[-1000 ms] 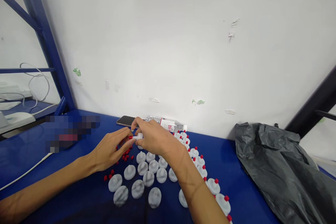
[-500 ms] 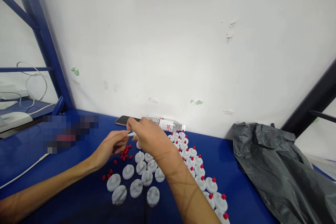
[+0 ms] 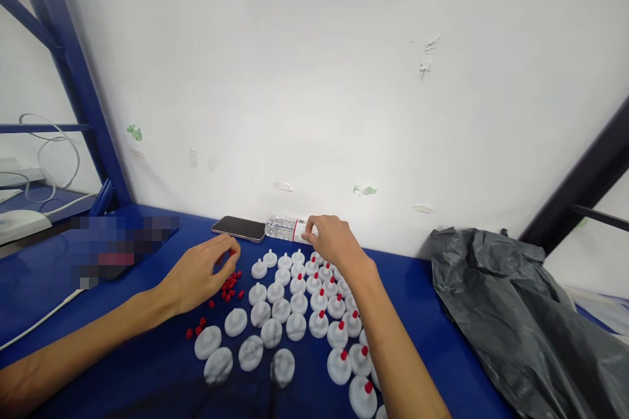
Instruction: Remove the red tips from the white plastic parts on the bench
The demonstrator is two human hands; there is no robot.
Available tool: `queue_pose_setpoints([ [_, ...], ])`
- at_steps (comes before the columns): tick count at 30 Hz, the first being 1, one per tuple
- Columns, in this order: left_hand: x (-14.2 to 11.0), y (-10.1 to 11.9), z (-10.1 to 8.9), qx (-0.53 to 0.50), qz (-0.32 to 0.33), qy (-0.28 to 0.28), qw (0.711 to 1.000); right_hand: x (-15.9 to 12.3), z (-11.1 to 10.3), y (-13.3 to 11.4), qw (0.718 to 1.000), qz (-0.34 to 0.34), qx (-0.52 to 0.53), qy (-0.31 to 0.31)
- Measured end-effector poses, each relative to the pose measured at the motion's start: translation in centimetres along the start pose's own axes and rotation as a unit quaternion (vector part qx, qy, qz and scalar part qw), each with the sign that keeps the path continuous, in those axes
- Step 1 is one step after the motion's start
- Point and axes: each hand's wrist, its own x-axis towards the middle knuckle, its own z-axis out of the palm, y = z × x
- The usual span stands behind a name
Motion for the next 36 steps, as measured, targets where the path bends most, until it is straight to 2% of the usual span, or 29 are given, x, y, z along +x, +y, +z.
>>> queue_pose_setpoints([
  [9,0.2,-1.5,1.0,0.081,0.022,-0.022,0.996,0.5,1.2,0.2,1.0,-0.005,-0.007,-0.012],
  [18,0.5,-1.7,0.5,0.107,0.029,-0.035,0.993,0.5,1.4,-0.2,0.999,-0.011,0.001,-0.043],
  [29,0.6,-2.2,0.7,0.135,0.003,-0.065,0.989,0.4,2.2,0.4,0.995,-0.026,0.001,-0.097],
  [36,0.7,-1.9,0.4,0.15,-0.019,-0.095,0.984,0.3,1.8,0.1,0.995,-0.002,-0.046,-0.092],
])
